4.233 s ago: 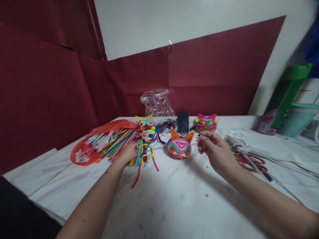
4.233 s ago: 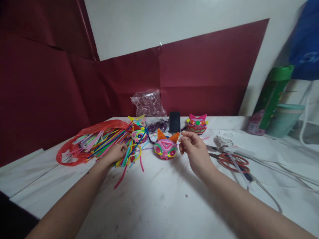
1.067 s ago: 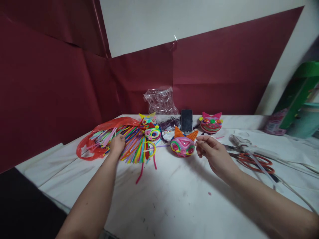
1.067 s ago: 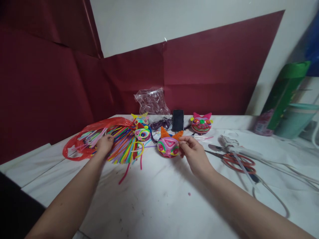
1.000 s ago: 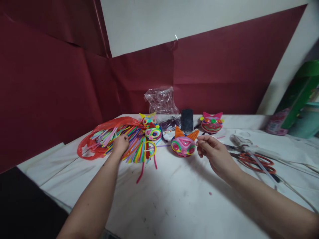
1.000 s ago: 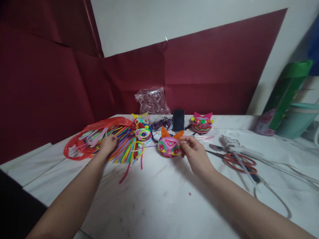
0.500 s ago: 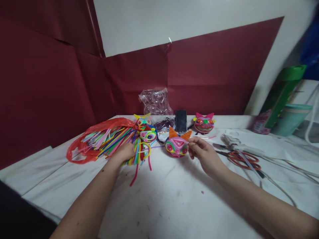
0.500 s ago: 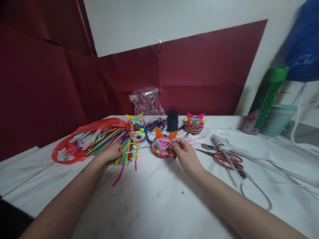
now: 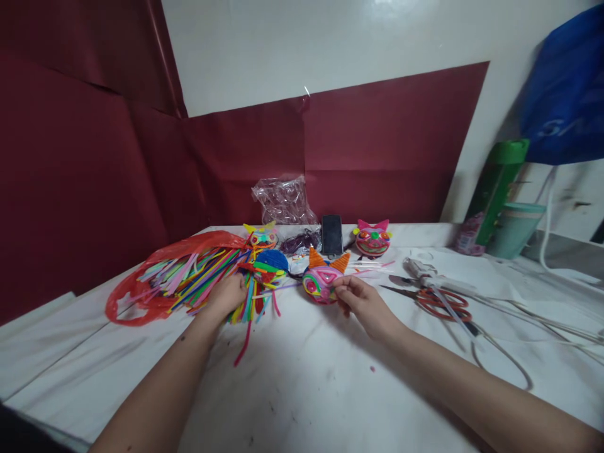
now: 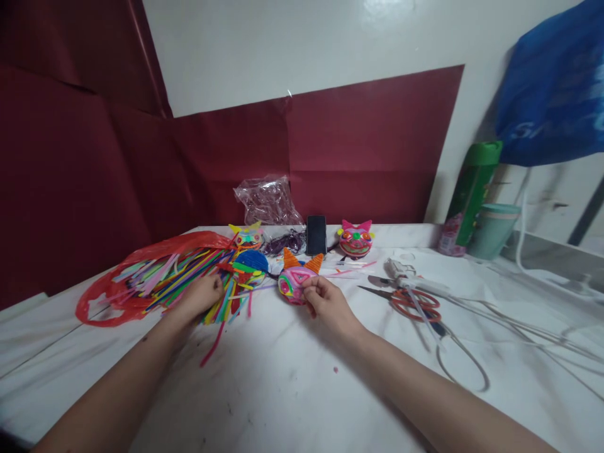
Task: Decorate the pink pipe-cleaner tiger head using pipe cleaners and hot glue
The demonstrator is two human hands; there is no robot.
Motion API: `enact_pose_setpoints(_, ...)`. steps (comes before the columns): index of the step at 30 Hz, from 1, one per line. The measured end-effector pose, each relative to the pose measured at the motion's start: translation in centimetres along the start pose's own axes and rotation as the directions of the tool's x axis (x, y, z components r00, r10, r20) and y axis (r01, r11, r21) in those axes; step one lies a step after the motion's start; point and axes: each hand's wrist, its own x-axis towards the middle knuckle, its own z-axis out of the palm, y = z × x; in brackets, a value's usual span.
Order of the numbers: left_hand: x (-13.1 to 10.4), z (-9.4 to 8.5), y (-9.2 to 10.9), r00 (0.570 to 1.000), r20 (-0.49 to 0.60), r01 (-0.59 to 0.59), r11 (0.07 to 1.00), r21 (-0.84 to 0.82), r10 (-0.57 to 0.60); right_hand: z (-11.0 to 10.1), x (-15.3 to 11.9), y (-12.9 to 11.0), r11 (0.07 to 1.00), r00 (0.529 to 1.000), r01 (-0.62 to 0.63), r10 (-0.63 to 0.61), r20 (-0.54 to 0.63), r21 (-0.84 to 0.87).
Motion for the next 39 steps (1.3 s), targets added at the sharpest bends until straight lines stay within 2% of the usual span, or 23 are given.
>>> enact_pose_setpoints(4,-0.3,0.1,0.8,0.983,-0.155,-0.097,0.995,-0.019,0.093,0.1,-0.1,0.0,1.000,1.000,-0.003,0.003,0.006,0.001)
enact_pose_setpoints(7,-0.3,0.7,1.2,0.947,-0.253,-0.215,0.975,-0.051,0.196,0.2,-0.1,0.0,1.000,1.000,-0.003,0.003,0.012,0.001)
enact_pose_setpoints(13,1.3,1.3,2.1,0.871,-0.342,-0.407,0.909,-0.095,0.354,0.5,0.0,0.7,1.000,0.999,-0.022,0.022,0.023,0.007)
enact_pose_setpoints(18,4.7,0.2,3.3,0.837,-0.260,-0.522,0.844,-0.119,0.481,0.5,0.5,1.4,1.000,1.000,-0.017,0.016,0.023,0.020)
enact_pose_setpoints(22,7.4,-0.9,4.0,0.800,-0.121,-0.600,0.791,-0.125,0.588,0.4,0.7,1.6,0.998,0.999,-0.050,0.050,0.007,0.036)
enact_pose_setpoints(25,8.7,-1.1,4.6,0.770,0.003,-0.634,0.765,-0.116,0.639,0.5,0.7,1.8,0.997,0.998,-0.066,0.065,0.014,0.035)
enact_pose_setpoints(28,10.0,-0.4,5.0,0.801,0.040,-0.594,0.801,-0.075,0.597,0.6,0.6,2.0,0.998,0.997,-0.061,0.059,0.051,0.028)
enact_pose_setpoints(31,11.6,0.4,5.2,0.861,-0.006,-0.508,0.861,-0.030,0.508,0.6,0.5,1.9,0.997,0.995,-0.071,0.069,0.069,0.028)
enact_pose_setpoints(33,12.8,0.5,5.2,0.882,-0.056,-0.469,0.883,-0.002,0.468,0.6,0.5,1.8,0.997,0.995,-0.076,0.074,0.068,0.018)
enact_pose_setpoints(36,13.8,0.4,5.1,0.881,-0.164,-0.441,0.896,0.060,0.444,0.5,0.6,1.8,0.997,0.994,-0.080,0.080,0.068,-0.004)
enact_pose_setpoints(39,13.1,0.8,5.3,0.853,-0.208,-0.460,0.877,0.135,0.479,0.5,0.7,1.9,0.995,0.993,-0.096,0.095,0.064,0.001)
